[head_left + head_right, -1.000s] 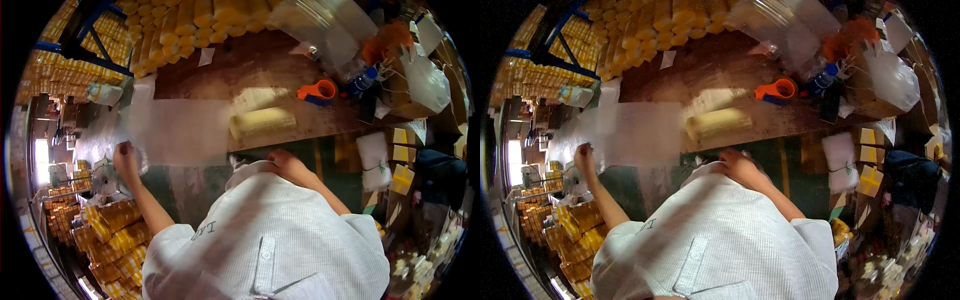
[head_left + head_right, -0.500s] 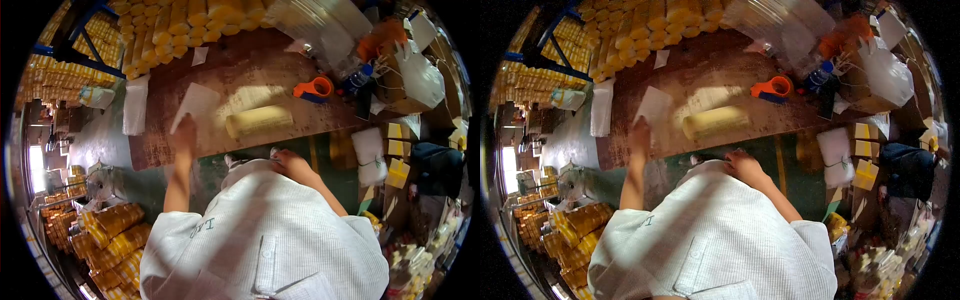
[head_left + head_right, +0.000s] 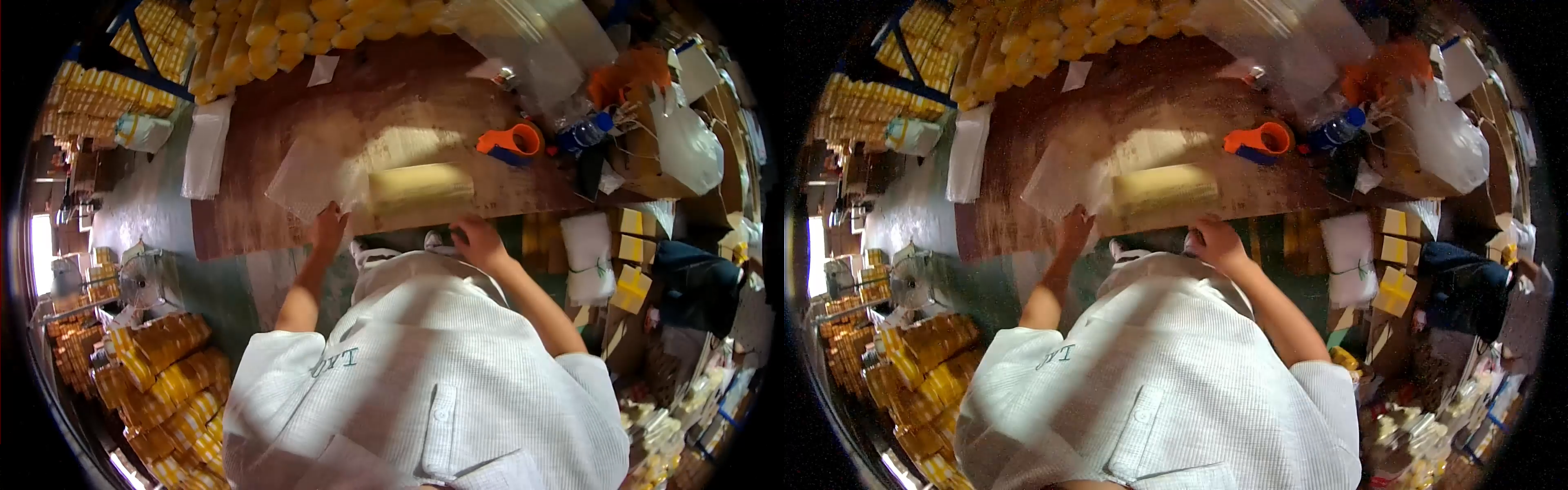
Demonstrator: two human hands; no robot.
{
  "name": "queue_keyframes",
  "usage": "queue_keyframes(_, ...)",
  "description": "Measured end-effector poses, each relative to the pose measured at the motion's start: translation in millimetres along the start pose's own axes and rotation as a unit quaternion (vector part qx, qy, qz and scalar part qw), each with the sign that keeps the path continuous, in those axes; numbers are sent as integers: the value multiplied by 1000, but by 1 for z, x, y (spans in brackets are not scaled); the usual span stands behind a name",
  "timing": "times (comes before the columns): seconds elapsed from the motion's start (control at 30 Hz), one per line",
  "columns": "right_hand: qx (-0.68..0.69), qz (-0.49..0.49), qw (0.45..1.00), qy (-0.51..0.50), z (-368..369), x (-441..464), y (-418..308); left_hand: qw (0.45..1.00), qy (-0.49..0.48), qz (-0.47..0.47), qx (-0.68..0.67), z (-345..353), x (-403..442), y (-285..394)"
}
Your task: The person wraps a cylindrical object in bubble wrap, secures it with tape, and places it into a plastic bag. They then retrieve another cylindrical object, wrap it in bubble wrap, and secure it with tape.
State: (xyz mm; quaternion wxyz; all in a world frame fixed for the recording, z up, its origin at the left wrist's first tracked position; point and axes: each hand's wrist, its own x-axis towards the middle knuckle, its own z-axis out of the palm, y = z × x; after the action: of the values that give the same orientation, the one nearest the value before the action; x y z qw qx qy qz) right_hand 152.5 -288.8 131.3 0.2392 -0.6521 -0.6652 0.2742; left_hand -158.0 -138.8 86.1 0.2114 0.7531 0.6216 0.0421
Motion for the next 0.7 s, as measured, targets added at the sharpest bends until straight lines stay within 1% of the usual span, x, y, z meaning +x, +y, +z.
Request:
queue_keyframes(0.07,-45,24,998,-38,18,28,20,999,17,-15,-22,32,-3,-25)
queue_keyframes(0.1,-101,-40,994,-25,19,42,20,999,21,-30,-22,50,-1,-36)
queue_keyframes(0.17,-208,-171,963,1,23,71,13,997,19,-76,-8,59,-4,-37)
queue_keyframes(0.27,-246,-185,947,-96,24,115,-5,983,12,-114,-146,61,-23,-41)
queue_keyframes(0.3,-299,-210,928,-72,31,123,0,987,44,-42,-151,68,-30,-52)
queue_keyframes(0.4,-360,-207,888,-196,36,151,9,983,33,-95,-156,51,-45,-40)
queue_keyframes(0.43,-377,-230,877,-189,35,151,10,974,42,-128,-184,43,-50,-32)
queue_keyframes(0.53,-358,-225,884,-201,37,153,14,976,53,-133,-162,40,-54,-35)
queue_keyframes(0.63,-342,-254,895,-135,40,147,25,976,98,-136,-137,26,-54,-31)
queue_keyframes(0.7,-324,-268,903,-93,44,134,23,963,138,-167,-162,15,-52,-22)
